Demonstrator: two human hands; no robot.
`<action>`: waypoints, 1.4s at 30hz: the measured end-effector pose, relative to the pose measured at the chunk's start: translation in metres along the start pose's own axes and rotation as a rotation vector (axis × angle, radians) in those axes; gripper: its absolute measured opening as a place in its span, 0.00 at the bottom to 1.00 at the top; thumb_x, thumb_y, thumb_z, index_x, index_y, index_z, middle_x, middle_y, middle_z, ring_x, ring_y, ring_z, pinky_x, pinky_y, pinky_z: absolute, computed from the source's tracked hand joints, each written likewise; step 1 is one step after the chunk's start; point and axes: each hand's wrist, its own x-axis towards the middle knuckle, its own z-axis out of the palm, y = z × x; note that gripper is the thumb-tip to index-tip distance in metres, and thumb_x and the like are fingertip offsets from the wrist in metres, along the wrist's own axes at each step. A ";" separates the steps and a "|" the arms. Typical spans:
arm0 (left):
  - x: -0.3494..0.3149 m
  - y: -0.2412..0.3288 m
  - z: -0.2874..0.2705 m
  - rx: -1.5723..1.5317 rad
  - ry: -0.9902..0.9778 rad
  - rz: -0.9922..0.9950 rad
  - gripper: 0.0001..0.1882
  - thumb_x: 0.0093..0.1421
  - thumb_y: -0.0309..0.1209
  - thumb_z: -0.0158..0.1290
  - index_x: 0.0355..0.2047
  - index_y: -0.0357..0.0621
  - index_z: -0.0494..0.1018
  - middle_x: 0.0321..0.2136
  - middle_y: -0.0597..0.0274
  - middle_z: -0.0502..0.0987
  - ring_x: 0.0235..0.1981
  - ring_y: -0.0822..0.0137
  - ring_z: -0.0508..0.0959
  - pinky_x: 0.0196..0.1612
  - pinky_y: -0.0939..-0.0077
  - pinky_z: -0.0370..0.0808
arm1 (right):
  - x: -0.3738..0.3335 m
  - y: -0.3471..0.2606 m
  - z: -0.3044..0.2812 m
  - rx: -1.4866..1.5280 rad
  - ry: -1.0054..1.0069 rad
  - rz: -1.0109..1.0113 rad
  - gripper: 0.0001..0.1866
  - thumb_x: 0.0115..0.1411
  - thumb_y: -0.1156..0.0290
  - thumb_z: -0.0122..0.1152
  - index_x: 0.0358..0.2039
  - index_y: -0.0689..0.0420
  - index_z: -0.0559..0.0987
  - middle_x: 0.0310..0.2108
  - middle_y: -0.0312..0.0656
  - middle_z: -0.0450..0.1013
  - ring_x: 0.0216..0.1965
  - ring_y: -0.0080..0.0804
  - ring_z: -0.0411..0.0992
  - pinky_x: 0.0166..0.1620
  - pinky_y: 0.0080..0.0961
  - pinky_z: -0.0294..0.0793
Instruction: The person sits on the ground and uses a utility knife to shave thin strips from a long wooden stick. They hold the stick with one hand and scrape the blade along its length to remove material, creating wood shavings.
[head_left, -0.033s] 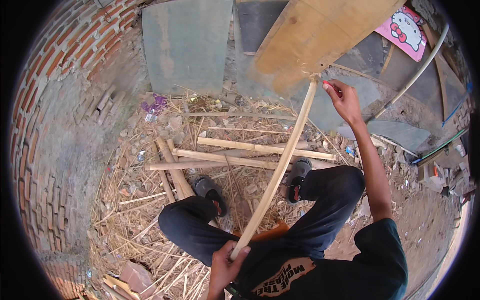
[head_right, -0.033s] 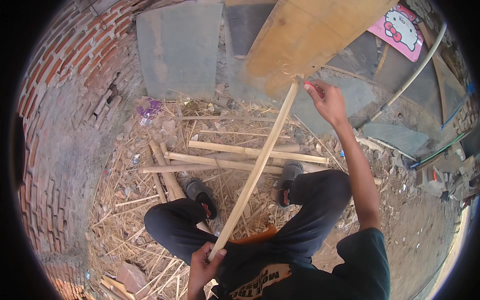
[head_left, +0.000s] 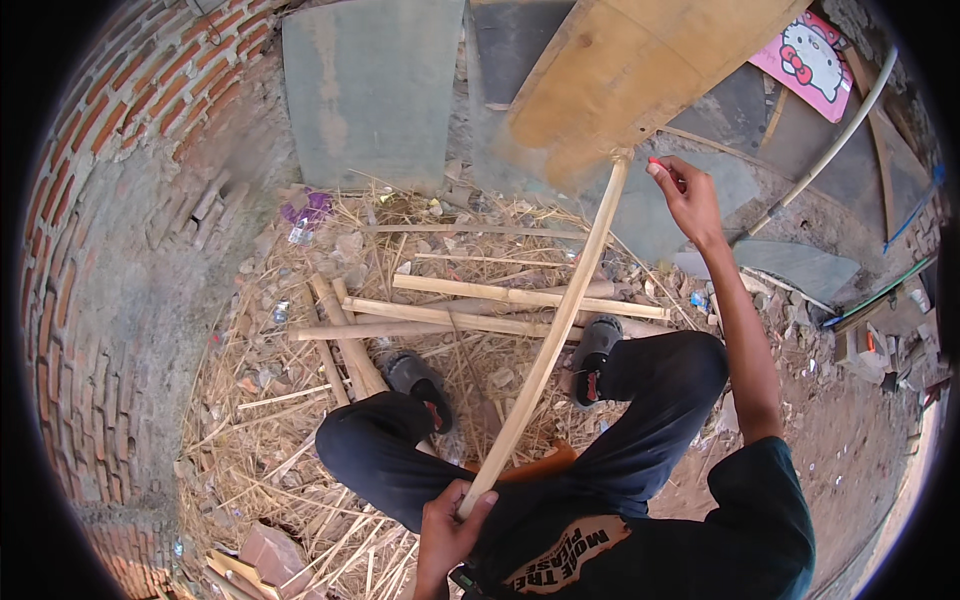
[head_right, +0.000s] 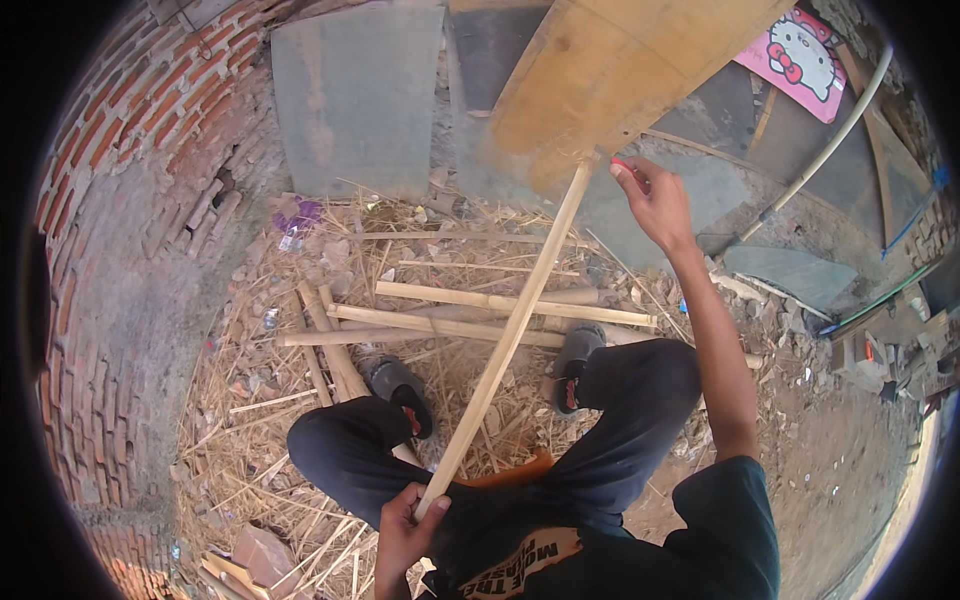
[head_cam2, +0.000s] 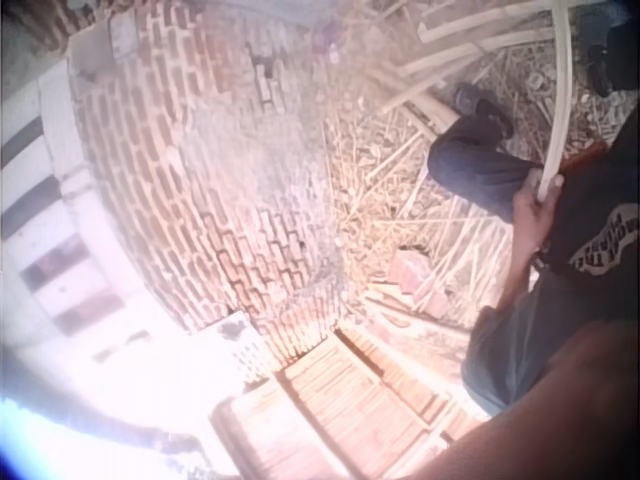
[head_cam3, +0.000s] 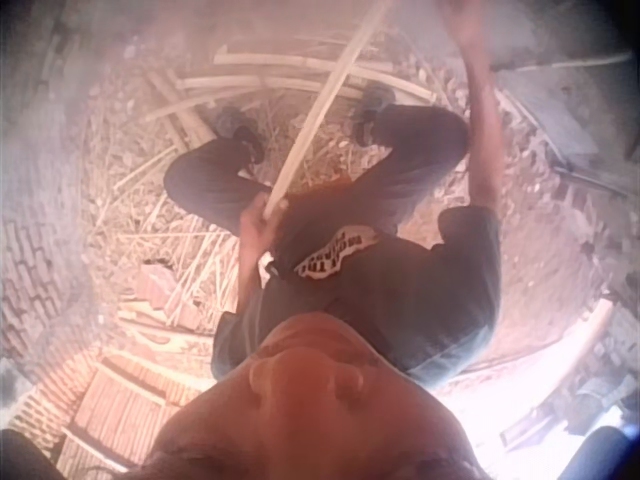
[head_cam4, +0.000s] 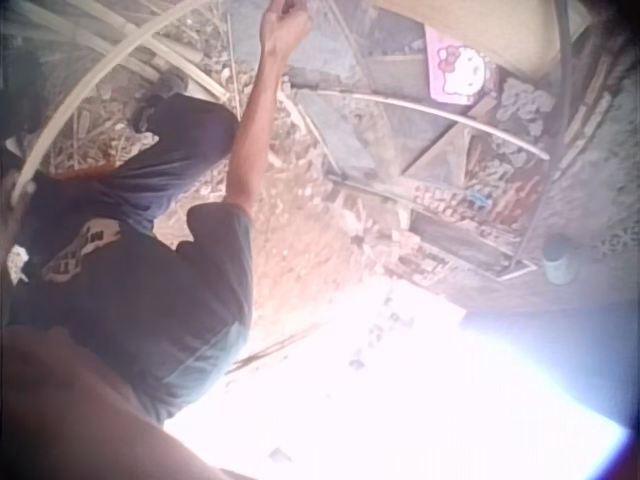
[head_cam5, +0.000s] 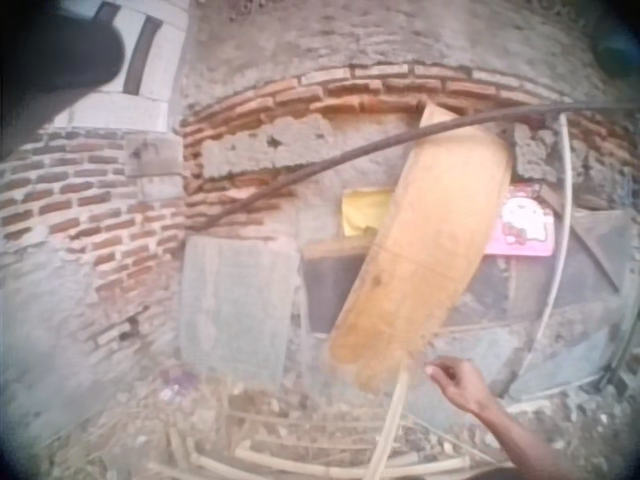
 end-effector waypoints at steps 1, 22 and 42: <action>0.002 -0.002 0.000 -0.010 -0.003 -0.006 0.14 0.71 0.35 0.67 0.34 0.38 0.79 0.17 0.71 0.73 0.21 0.82 0.67 0.25 0.77 0.64 | 0.000 0.008 -0.004 0.089 -0.005 0.015 0.21 0.75 0.54 0.65 0.44 0.62 0.87 0.22 0.31 0.66 0.27 0.19 0.59 0.31 0.26 0.59; 0.072 0.051 0.014 -0.141 -0.291 0.138 0.24 0.84 0.47 0.43 0.37 0.41 0.73 0.19 0.72 0.66 0.20 0.79 0.65 0.25 0.80 0.63 | -0.166 -0.134 0.036 0.814 -0.465 0.290 0.25 0.67 0.64 0.76 0.61 0.60 0.82 0.32 0.28 0.77 0.26 0.10 0.65 0.35 0.17 0.66; 0.090 0.109 0.039 0.125 0.030 0.346 0.21 0.68 0.39 0.69 0.37 0.37 0.69 0.20 0.53 0.74 0.19 0.55 0.76 0.26 0.63 0.71 | -0.226 -0.143 0.016 0.433 -0.341 -0.380 0.18 0.61 0.64 0.77 0.49 0.55 0.86 0.35 0.41 0.82 0.29 0.38 0.82 0.32 0.33 0.81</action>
